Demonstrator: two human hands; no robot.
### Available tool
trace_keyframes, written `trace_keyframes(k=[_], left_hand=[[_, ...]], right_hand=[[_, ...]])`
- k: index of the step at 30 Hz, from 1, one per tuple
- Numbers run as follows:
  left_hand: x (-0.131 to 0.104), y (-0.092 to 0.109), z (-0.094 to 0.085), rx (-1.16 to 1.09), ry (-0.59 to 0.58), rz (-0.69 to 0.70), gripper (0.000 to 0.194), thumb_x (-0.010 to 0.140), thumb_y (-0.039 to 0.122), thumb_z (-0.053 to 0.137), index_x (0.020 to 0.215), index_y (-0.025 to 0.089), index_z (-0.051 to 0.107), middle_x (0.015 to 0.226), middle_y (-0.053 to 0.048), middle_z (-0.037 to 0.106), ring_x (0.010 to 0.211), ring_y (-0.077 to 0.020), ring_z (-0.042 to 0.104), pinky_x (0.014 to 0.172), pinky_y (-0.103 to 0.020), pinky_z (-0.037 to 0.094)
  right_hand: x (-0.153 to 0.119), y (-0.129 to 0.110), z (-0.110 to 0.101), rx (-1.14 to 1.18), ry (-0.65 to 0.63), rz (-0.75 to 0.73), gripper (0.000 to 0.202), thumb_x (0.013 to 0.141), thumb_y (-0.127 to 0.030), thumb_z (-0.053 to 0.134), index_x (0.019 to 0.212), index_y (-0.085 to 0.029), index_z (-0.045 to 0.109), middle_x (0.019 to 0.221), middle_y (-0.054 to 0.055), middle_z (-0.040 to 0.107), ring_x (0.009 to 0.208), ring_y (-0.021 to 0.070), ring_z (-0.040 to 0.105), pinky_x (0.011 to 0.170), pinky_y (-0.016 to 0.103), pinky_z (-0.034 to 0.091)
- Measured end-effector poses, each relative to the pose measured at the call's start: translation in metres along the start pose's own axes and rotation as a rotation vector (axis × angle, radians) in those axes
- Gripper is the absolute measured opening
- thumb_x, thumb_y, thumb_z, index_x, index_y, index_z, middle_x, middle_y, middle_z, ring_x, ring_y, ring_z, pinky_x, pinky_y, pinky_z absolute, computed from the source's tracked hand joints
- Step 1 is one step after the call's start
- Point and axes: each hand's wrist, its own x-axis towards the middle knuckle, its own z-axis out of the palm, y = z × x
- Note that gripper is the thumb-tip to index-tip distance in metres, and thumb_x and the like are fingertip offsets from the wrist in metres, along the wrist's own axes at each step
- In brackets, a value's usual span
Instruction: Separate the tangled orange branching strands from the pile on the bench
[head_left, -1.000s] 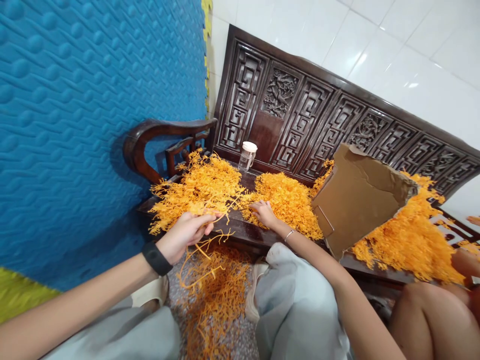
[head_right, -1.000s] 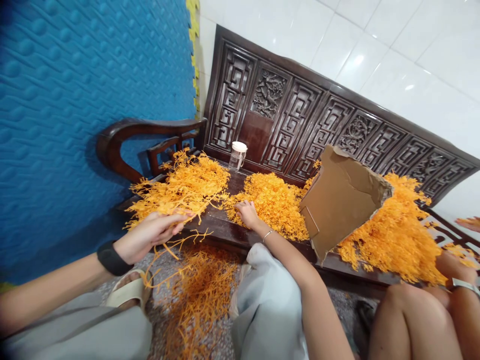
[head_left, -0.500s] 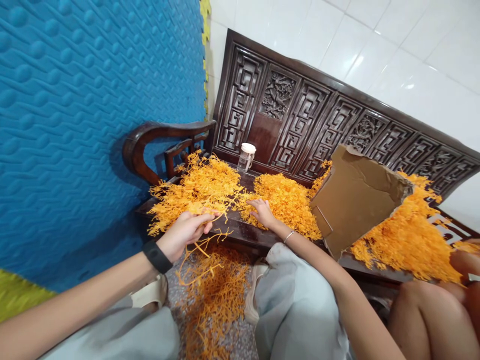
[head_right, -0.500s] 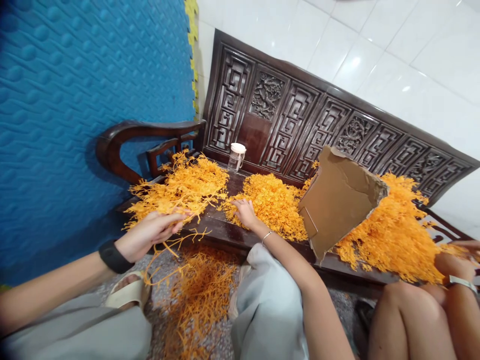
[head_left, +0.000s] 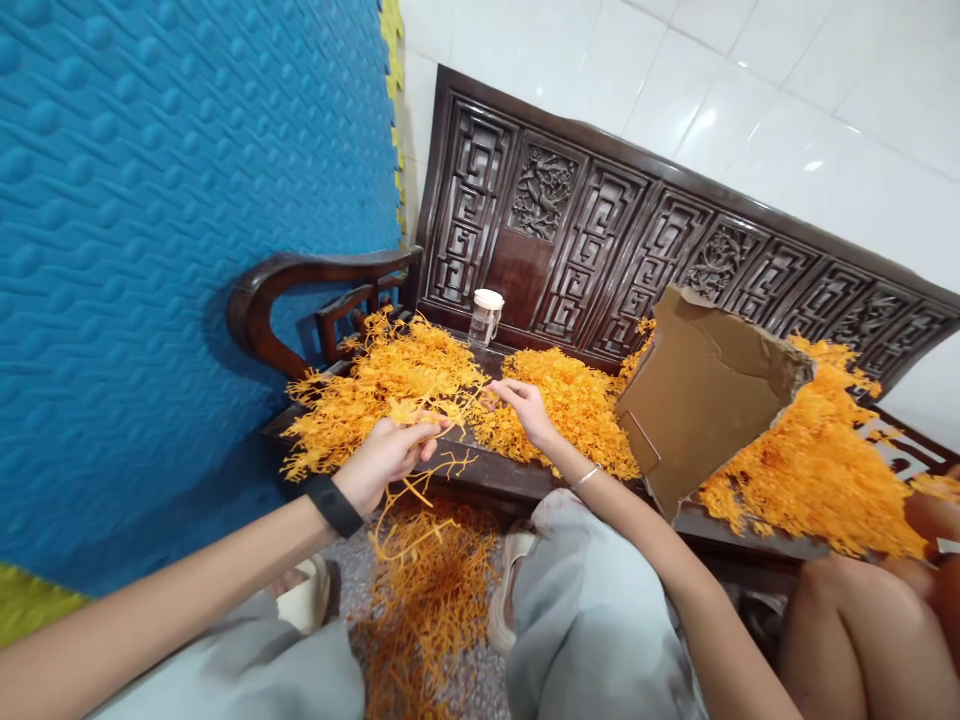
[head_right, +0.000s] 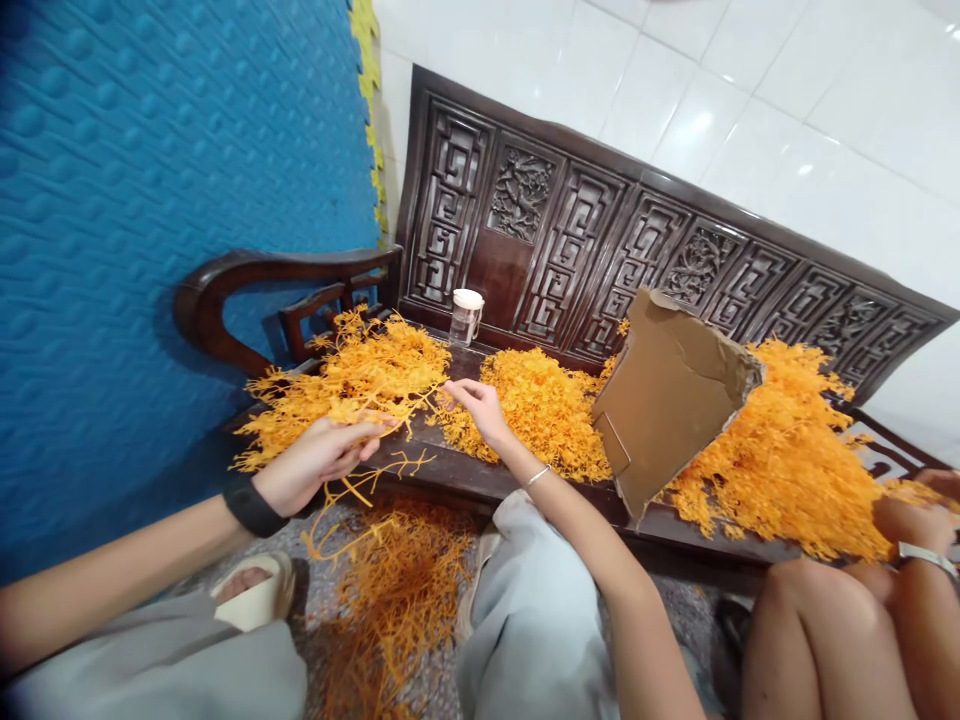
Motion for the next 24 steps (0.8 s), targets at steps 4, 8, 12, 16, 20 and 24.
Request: trace_keyframes(k=[4,8,12,16,20,24], left_hand=[[0.002,-0.003,-0.002,0.028,0.020,-0.015,0.026,0.063,0.033,0.054,0.080,0.013,0.056,0.042,0.008,0.043,0.027,-0.0014,0.017,0.036,-0.020,0.004],[-0.001,-0.008,-0.004,0.119,0.030,-0.022,0.022,0.064,0.035,0.052,0.054,0.016,0.048,0.032,0.008,0.032,0.027,-0.0022,0.015,0.038,-0.021,0.004],[-0.006,-0.011,-0.002,0.203,-0.011,-0.052,0.027,0.063,0.037,0.052,0.046,0.018,0.046,0.027,0.008,0.026,0.028,-0.0031,0.014,0.039,-0.021,0.007],[-0.006,-0.018,0.001,0.308,-0.083,-0.061,0.036,0.064,0.041,0.052,0.039,0.017,0.043,0.026,0.008,0.024,0.028,-0.0031,0.016,0.039,-0.021,0.008],[-0.007,-0.025,0.007,0.321,-0.087,-0.070,0.037,0.065,0.042,0.050,0.038,0.017,0.043,0.026,0.008,0.025,0.028,-0.0035,0.016,0.038,-0.020,0.009],[-0.007,-0.029,0.012,0.313,-0.083,-0.025,0.036,0.065,0.041,0.052,0.039,0.017,0.045,0.029,0.006,0.030,0.031,-0.0044,0.020,0.038,-0.020,0.013]], right_hand=[[-0.008,-0.003,-0.010,0.048,-0.060,0.003,0.027,0.066,-0.041,0.064,0.074,-0.016,0.064,0.069,0.000,0.062,0.062,0.0111,0.055,0.065,0.024,0.043],[-0.017,0.000,-0.018,0.054,-0.237,0.070,0.022,0.062,-0.031,0.067,0.074,-0.014,0.060,0.070,0.001,0.063,0.064,0.0112,0.057,0.064,0.024,0.045],[-0.024,0.005,-0.023,-0.124,-0.337,0.026,0.008,0.069,-0.020,0.057,0.073,-0.013,0.055,0.069,0.001,0.061,0.063,0.0101,0.056,0.063,0.023,0.043],[-0.030,0.016,-0.028,-0.433,-0.358,-0.077,0.006,0.067,-0.012,0.053,0.074,-0.014,0.053,0.067,-0.002,0.057,0.061,0.0084,0.051,0.061,0.020,0.039],[-0.035,0.024,-0.031,-0.646,-0.362,-0.062,0.003,0.070,-0.017,0.053,0.072,-0.014,0.052,0.060,-0.004,0.052,0.055,0.0076,0.047,0.053,0.017,0.032],[-0.036,0.024,-0.032,-0.803,-0.338,-0.088,0.005,0.073,-0.020,0.052,0.074,-0.015,0.054,0.057,-0.004,0.049,0.052,0.0069,0.042,0.052,0.017,0.028]])
